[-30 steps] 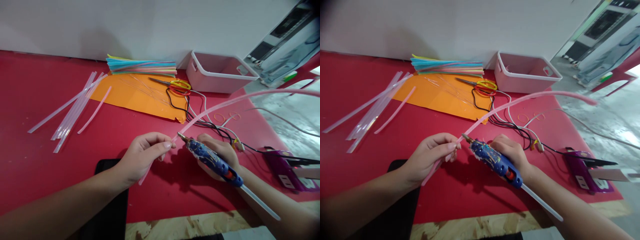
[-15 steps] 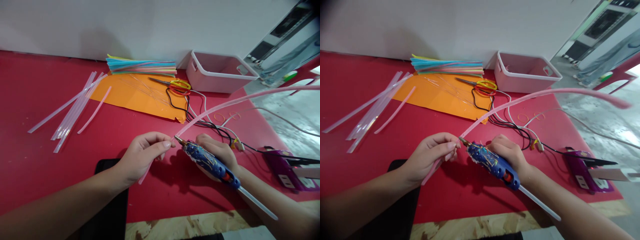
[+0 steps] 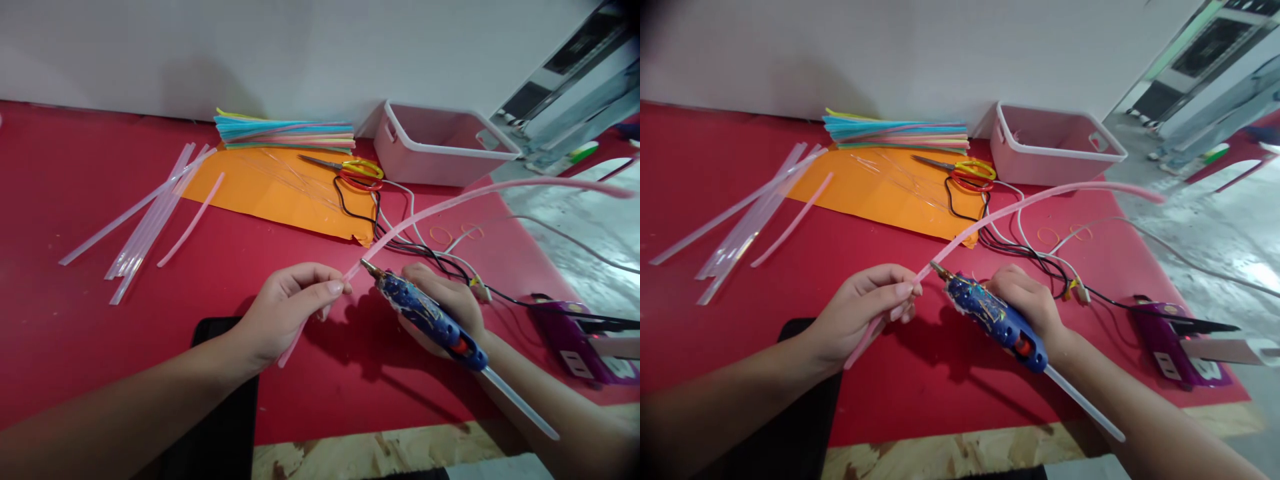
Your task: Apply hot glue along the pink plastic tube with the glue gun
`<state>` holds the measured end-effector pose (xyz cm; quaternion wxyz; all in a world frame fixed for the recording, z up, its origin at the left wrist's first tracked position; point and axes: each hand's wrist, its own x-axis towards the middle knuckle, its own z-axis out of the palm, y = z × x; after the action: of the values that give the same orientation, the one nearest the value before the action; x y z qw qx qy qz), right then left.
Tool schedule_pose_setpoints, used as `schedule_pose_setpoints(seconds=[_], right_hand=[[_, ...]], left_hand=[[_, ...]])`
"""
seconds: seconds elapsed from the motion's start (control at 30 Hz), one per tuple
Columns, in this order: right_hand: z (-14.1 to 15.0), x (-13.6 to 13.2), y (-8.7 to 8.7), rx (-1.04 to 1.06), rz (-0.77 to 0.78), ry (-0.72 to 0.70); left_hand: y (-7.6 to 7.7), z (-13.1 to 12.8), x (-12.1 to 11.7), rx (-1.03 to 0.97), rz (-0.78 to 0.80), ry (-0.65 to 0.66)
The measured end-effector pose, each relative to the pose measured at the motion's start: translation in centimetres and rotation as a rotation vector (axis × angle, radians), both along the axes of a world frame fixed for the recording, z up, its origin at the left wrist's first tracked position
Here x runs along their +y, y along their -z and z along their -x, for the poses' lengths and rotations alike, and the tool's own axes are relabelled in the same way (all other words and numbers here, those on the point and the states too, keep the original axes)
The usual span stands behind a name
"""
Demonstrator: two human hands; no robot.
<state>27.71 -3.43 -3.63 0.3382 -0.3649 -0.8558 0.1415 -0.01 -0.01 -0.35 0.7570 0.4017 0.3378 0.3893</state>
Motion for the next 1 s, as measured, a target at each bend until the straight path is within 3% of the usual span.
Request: schedule_pose_setpoints(seconds=[0.2,0.5,0.77,0.87,1.0], right_hand=[[0.2,-0.2,-0.5,-0.023,-0.033,0.101],[0.4,0.5,-0.1,-0.025,-0.013,-0.057],[1.0,0.3,-0.5,0.025,-0.098,0.025],[0.8,0.3,-0.5,-0.003,-0.122,0.055],[0.6,0.4,-0.9,-0.031,-0.174,0.101]], left_hand=[[0.5,0.0,-0.1,0.061,0.016,-0.001],[0.4,0.0,-0.1,0.066,-0.016,0.06],[0.5,0.1,-0.4,0.047,-0.059,0.07],[0.6,0.2,-0.6,0.113,-0.126,0.003],[0.2,0.2,-1.1,0.321,-0.284,-0.219]])
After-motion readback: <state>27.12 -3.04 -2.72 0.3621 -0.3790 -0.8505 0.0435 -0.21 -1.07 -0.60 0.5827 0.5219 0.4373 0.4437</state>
